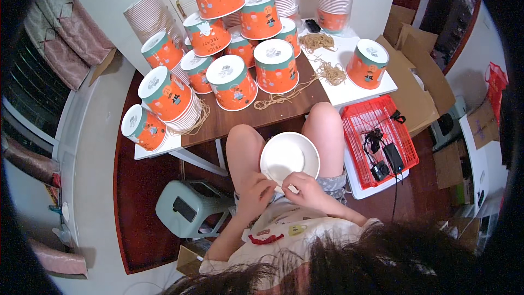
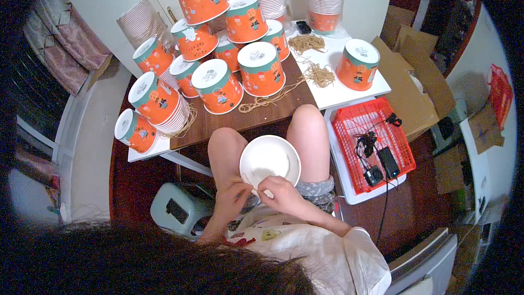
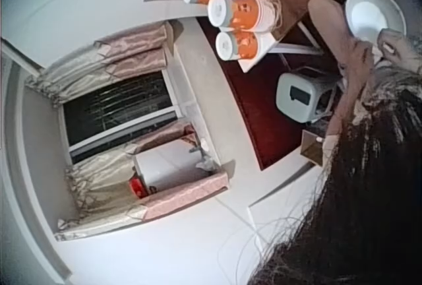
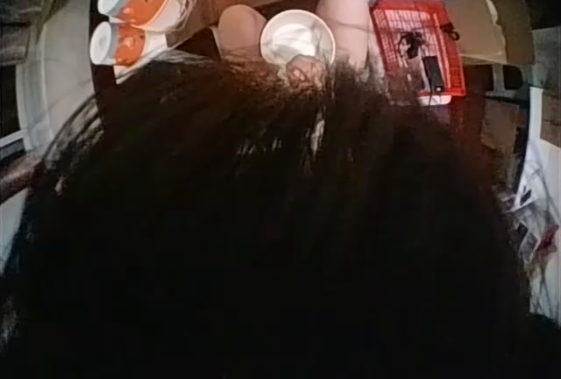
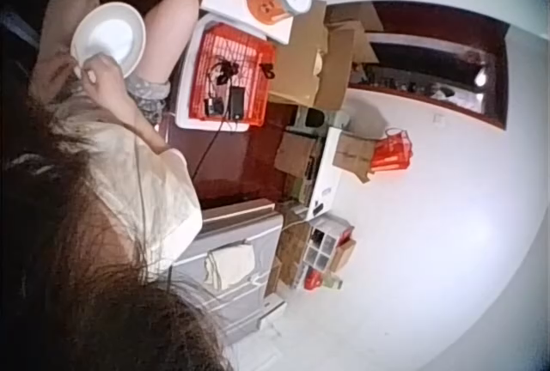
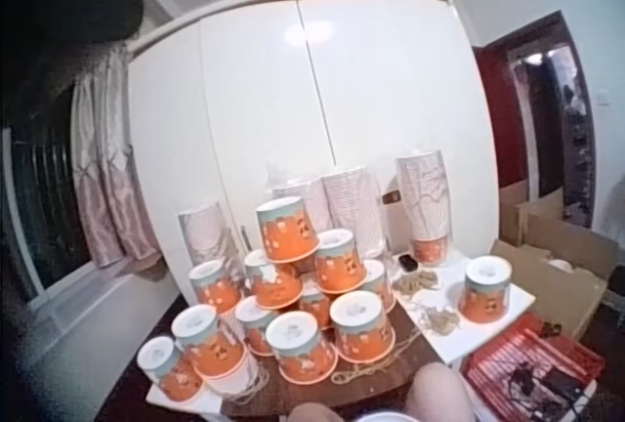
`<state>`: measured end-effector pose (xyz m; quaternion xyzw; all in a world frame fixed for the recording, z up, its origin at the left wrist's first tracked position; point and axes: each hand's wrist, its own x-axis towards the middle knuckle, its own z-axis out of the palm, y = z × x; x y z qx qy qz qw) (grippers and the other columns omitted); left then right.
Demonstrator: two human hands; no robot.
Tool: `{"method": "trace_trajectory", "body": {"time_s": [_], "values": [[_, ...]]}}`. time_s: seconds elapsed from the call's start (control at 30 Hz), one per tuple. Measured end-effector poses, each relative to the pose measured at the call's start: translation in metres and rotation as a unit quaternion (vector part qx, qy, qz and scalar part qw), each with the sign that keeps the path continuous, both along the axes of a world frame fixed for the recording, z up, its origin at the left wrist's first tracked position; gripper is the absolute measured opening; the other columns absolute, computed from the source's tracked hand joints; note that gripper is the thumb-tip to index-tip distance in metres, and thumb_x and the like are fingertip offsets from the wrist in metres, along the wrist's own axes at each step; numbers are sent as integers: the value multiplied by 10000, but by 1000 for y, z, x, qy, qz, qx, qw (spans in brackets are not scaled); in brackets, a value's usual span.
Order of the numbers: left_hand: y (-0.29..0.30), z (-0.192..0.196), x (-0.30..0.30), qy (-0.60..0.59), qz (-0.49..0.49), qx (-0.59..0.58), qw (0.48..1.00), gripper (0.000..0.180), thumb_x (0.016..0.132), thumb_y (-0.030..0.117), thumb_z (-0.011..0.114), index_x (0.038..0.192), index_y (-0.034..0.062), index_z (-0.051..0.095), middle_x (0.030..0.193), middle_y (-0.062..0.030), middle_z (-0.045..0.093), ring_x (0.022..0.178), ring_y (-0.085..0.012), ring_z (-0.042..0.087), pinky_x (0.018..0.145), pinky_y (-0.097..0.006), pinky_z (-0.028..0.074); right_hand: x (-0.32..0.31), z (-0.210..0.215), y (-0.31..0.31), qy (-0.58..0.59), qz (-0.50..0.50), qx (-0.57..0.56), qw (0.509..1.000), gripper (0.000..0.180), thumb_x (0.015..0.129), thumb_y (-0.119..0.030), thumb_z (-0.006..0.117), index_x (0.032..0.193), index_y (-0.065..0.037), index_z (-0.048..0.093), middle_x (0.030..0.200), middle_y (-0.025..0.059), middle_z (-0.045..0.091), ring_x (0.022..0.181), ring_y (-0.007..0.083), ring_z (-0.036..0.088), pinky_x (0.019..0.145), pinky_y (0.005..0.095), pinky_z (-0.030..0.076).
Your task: Threading and securing string handles onto paper buckets.
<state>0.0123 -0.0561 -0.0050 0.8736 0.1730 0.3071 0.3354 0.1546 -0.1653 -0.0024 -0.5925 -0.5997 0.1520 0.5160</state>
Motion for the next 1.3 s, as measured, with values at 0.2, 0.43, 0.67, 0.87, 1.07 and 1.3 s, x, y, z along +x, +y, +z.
{"method": "trace_trajectory", "body": {"time_s": [0.2,0.43,0.67,0.87,1.07,1.3], "values": [[-2,5,-8,-16,0,70,997,150,674,20,627,820,48,606,851,-97,519,766,-227,523,717,-299,415,-2,15,-6,-39,-29,-19,999,176,684,-19,589,854,-53,554,726,74,564,694,267,550,679,342,404],[-22,-27,-30,42,11,-423,905,208,791,65,563,993,13,553,884,-50,574,804,-130,532,715,-258,425,-5,25,-12,-113,4,-12,993,180,661,-11,589,833,-53,555,683,74,547,660,250,542,669,324,404],[-32,-18,-12,-11,-8,-621,784,180,823,50,513,985,-19,547,885,-45,571,769,-103,510,679,-203,415,-6,13,-16,-47,4,-47,998,178,657,-23,582,787,-31,461,639,86,546,582,261,550,699,333,408],[-34,-30,-7,-39,-53,-746,663,130,819,33,526,945,29,558,853,-23,574,640,-43,439,535,-165,346,-1,8,-24,-33,6,-113,993,178,690,-50,570,837,-26,473,717,107,574,751,304,538,685,361,422],[-37,-42,-2,-78,-88,-780,615,58,821,35,526,875,49,543,838,-30,563,613,-47,425,514,-168,337,0,9,-24,-43,20,-70,996,188,696,-29,548,851,-26,441,677,99,569,663,283,562,721,353,399],[-43,-35,6,-101,-83,-823,552,82,829,70,526,901,36,547,823,-34,561,693,-84,494,571,-184,397,2,11,-21,-40,49,-49,997,125,689,-8,512,795,-44,456,619,75,536,569,265,541,723,341,357]]}}
